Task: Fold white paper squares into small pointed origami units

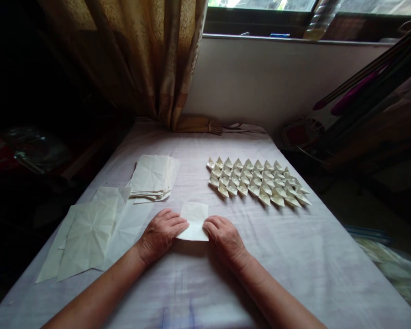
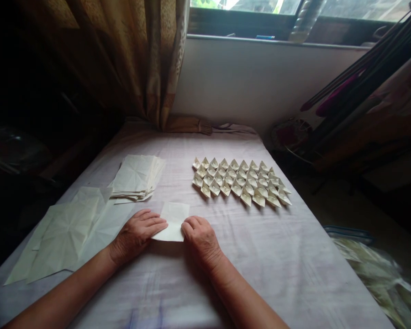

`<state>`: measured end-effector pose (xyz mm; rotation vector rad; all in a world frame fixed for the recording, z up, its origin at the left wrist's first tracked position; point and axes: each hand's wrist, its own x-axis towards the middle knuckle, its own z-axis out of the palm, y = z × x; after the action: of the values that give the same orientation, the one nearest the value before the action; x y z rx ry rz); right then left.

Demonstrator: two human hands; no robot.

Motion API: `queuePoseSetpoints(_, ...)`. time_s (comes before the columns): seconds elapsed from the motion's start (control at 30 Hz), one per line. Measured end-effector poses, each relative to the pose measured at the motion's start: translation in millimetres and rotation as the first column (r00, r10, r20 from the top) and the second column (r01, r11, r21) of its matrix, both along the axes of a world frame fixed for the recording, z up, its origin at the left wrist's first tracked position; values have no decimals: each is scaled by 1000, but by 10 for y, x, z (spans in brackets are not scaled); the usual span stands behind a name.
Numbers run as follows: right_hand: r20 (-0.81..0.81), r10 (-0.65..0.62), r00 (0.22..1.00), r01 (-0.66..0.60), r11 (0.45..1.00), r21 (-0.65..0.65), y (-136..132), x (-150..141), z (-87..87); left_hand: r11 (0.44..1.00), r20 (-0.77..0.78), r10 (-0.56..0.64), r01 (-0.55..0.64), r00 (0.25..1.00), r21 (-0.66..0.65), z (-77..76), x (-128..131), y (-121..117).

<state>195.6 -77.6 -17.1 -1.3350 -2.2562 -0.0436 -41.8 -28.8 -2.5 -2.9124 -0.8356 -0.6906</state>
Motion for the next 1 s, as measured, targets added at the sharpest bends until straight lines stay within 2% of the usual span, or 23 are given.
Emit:
queuePoseSetpoints(0.07, -48, 24, 999, -26, 998, -56, -59, 37, 41, 999, 36, -6, 8, 999, -40, 15, 52, -72)
queuePoseSetpoints(0.2, -147, -20, 989, -7, 984, -178, -161, 98, 111, 983, 74, 16, -2, 997, -184, 67, 118, -220)
queuePoseSetpoints(0.33, -226, -102, 969, 37, 961, -273, -138, 109, 115, 947, 86, 174, -143, 981, -287, 38, 147, -262)
queuePoseSetpoints(0.47, -264, -196, 944, 121, 954, -274, -41, 69, 69, 915, 78, 321, -287, 944, -283, -37, 180, -242)
queuePoseSetpoints(0.67, -238, -283, 929, 224, 943, -244, 40, -17, 41, 917, 60, 371, -355, 927, -181, -34, 225, -237)
queuePoseSetpoints(0.77, -217, -290, 932, 239, 942, -234, 52, -34, 49, 935, 56, 335, -324, 941, -143, -4, 259, -255)
queuePoseSetpoints(0.9, -198, -283, 939, 237, 945, -224, 57, -27, 48, 976, 2, 156, -153, 988, -156, -18, 320, -308)
queuePoseSetpoints(1.0, -193, -275, 942, 229, 946, -230, 54, -15, 27, 980, -30, 84, -88, 996, -179, -52, 349, -344)
